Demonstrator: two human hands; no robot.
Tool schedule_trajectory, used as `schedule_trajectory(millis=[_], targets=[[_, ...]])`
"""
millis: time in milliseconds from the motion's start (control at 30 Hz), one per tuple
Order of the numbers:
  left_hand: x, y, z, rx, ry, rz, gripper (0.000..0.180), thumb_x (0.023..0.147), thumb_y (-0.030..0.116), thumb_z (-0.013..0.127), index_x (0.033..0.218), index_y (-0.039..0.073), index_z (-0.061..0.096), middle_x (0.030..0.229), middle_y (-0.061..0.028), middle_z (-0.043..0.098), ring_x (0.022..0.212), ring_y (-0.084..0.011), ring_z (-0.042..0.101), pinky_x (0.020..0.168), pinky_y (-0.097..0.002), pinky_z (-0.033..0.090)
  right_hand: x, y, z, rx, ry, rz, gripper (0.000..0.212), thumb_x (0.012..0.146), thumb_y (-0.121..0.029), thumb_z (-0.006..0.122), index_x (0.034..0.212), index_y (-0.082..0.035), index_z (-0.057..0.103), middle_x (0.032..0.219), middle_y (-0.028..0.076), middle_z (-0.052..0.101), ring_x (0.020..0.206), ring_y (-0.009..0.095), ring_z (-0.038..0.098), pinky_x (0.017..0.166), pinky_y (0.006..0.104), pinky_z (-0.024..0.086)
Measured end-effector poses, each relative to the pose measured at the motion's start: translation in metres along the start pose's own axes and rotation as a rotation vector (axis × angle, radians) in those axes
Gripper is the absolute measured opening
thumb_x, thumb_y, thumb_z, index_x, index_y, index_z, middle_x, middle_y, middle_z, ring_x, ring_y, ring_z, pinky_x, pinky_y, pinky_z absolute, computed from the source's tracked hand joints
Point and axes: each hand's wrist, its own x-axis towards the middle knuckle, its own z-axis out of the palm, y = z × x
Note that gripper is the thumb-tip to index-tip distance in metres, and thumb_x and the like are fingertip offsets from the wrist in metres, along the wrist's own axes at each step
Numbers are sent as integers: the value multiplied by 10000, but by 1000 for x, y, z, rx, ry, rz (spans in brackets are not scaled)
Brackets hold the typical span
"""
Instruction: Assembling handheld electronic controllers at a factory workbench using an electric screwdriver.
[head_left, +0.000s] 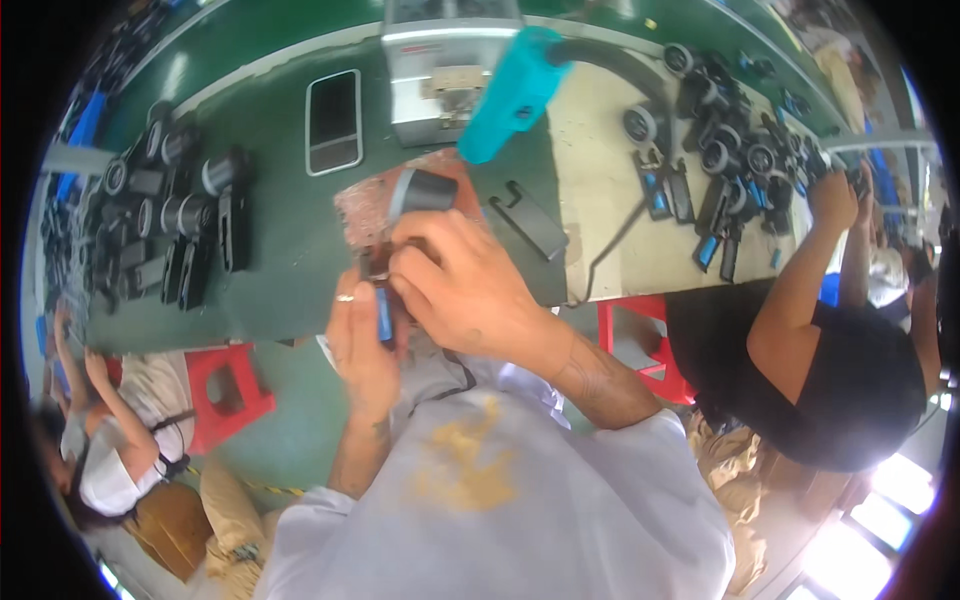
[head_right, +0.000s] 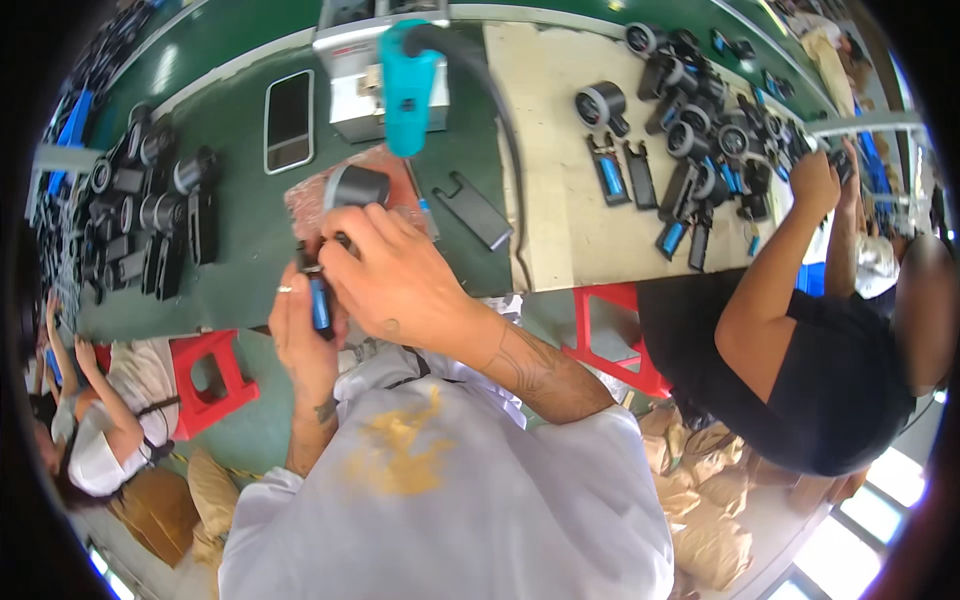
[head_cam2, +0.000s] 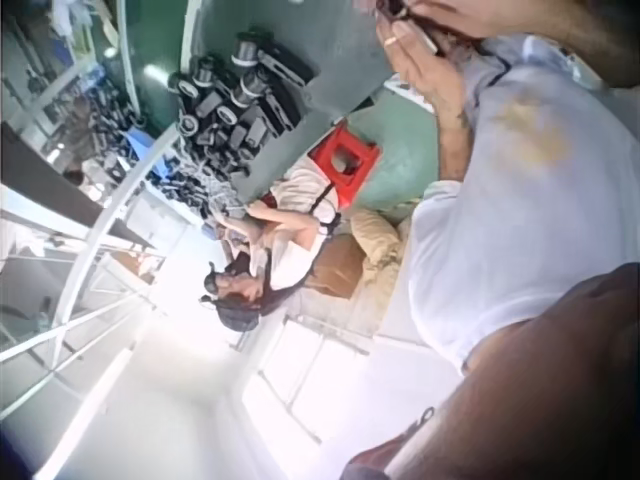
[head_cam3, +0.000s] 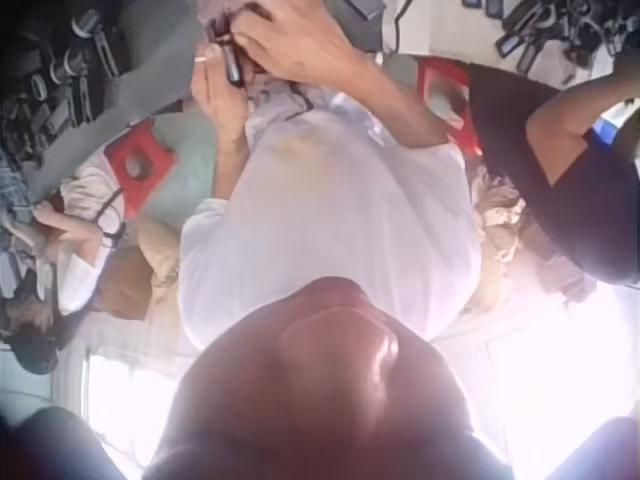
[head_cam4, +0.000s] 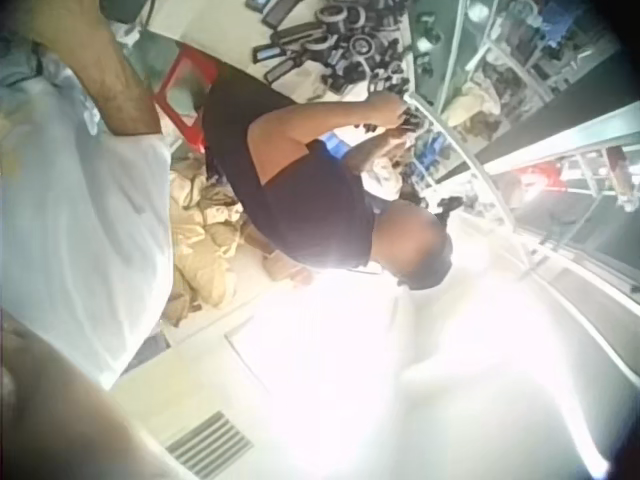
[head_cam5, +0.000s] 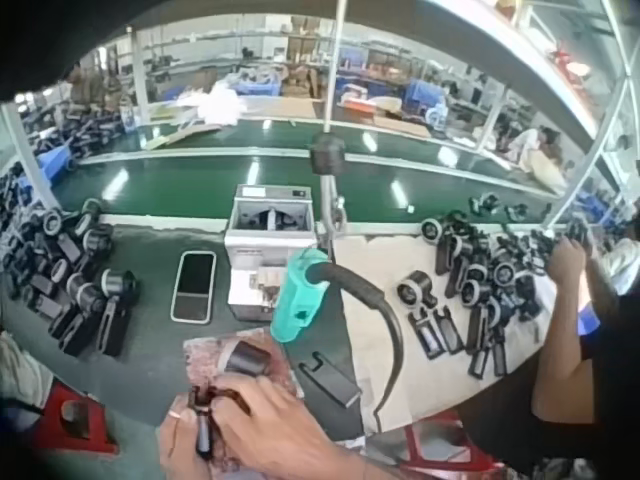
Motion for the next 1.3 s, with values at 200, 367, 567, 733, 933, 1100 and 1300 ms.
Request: schedule_trajectory(millis=[200, 367, 567, 733, 933, 1100, 1300], targets=[[3, 9, -2, -152, -14, -37, 546, 1086, 350, 373, 1494, -4, 454, 1207, -127, 639, 583, -143, 557, 440, -273, 448, -46, 30, -23, 12, 147, 429, 262, 890, -54, 667, 1149, -37, 637, 1077, 145, 606, 944, 355, 607, 809, 440, 511], [7, 12, -3, -319, -163, -85, 518, 1096, 328, 367, 1477, -9, 465, 1248, -185, 619, 588, -192, 611, 478, -311, 515, -59, 35, -27, -142, -5, 326, 430, 801, -2, 643, 1230, -33, 621, 1146, 134, 598, 995, 343, 576, 860, 445, 493], [8, 15, -9, -233, -192, -66, 421, 1033, 107, 583, 1436, 16, 500, 1247, -145, 637, 681, -151, 648, 554, -283, 565, -67, 44, -23, -185, -42, 326, 257, 827, -41, 743, 1007, -23, 561, 1005, 165, 577, 925, 359, 591, 789, 463, 493], [8, 20, -14, -96, -102, -55, 410, 1049, 132, 550, 1440, 11, 517, 1205, -145, 657, 757, -182, 668, 639, -300, 569, -66, 28, -35, -226, 60, 564, 328, 905, 46, 592, 1223, -32, 602, 1001, 199, 574, 839, 374, 625, 696, 453, 513], [14, 14, -22, 49, -134, 6, 364, 1044, 89, 552, 1400, 19, 559, 1177, -112, 688, 779, -120, 646, 642, -257, 543, -41, -18, -53, 30, 69, 480, 143, 918, 2, 627, 1052, -27, 669, 901, 129, 594, 794, 306, 623, 667, 398, 513], [12, 18, -23, 221, -96, 24, 353, 1009, 114, 603, 1351, 27, 610, 1019, -73, 717, 746, -91, 613, 611, -256, 501, -11, -24, -26, -264, 38, 125, 158, 855, -147, 769, 975, -75, 695, 820, 41, 594, 744, 241, 561, 615, 382, 455], [13, 17, -21, 372, -51, 134, 326, 973, 110, 633, 1279, -1, 647, 1026, -148, 730, 844, -212, 690, 768, -339, 546, 5, -25, -26, -300, 18, 38, 158, 850, -98, 769, 994, -50, 724, 804, 47, 600, 709, 251, 536, 594, 386, 423]])
